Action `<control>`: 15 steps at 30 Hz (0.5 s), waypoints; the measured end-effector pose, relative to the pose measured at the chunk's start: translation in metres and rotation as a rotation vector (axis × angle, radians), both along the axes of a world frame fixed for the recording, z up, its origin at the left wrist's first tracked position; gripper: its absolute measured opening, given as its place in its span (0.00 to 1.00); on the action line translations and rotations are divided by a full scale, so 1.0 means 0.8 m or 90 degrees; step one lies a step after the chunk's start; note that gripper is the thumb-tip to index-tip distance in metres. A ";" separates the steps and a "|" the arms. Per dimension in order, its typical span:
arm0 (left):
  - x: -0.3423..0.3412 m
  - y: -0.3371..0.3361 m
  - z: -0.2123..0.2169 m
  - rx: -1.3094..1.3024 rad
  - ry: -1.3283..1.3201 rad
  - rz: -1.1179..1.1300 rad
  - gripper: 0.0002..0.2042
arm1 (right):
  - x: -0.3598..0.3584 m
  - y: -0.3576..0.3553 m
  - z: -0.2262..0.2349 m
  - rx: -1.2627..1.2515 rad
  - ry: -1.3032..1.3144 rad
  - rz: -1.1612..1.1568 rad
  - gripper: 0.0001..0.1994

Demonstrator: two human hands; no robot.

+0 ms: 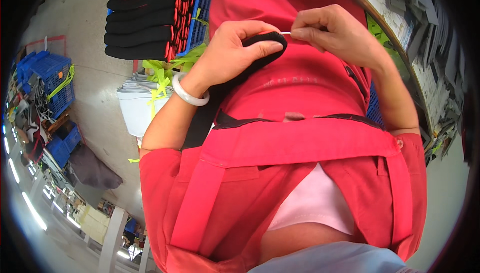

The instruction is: Inspecting and manually pinning or stitching black and red fabric straps at a workbench.

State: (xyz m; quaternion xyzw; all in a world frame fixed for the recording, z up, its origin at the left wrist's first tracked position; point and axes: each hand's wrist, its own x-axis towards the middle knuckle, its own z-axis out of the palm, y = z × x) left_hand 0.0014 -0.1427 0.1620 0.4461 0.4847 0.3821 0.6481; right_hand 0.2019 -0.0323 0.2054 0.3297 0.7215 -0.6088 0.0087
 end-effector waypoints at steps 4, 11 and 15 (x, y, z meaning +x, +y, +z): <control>-0.003 -0.004 0.002 -0.003 0.032 -0.036 0.09 | 0.002 0.005 0.023 0.104 -0.082 0.057 0.08; 0.006 -0.002 0.004 0.016 0.035 -0.066 0.11 | -0.008 -0.002 0.027 0.201 -0.084 0.159 0.09; 0.008 -0.003 0.003 0.033 0.028 -0.060 0.11 | -0.011 -0.003 0.032 0.176 -0.105 0.136 0.09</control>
